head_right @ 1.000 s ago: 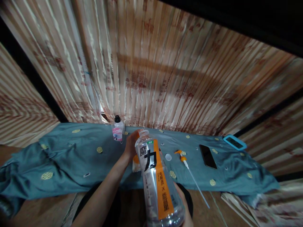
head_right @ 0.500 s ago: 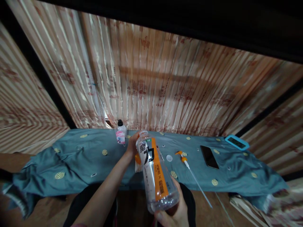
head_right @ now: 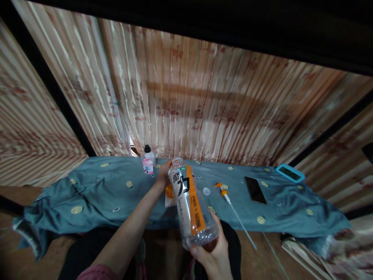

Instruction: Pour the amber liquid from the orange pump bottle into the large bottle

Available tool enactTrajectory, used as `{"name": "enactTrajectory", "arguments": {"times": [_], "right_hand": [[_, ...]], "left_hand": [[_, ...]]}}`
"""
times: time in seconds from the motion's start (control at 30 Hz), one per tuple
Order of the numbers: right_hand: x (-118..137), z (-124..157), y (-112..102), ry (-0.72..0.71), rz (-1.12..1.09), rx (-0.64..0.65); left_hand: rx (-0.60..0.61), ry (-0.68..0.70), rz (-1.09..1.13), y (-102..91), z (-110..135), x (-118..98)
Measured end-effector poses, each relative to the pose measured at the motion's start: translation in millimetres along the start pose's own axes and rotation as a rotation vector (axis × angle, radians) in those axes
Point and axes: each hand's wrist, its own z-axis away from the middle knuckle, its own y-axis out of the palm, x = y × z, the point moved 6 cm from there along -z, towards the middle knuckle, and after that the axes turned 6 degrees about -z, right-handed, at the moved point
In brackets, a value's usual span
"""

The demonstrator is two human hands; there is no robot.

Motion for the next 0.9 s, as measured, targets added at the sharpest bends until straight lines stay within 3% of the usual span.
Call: {"name": "enactTrajectory", "arguments": {"times": [0.27, 0.63, 0.9], "right_hand": [[-5.1, -1.2, -8.4, 0.085, -0.008, 0.011], [-2.4, -0.8, -5.5, 0.073, -0.050, 0.010], [-1.9, -4.3, -3.4, 0.046, -0.031, 0.055]], "left_hand": [[0.028, -0.015, -0.023, 2.4, -0.3, -0.1], [0.020, -0.010, -0.033, 0.3, -0.8, -2.5], [-0.006, 0.109, 0.005, -5.1, 1.5, -8.0]]}}
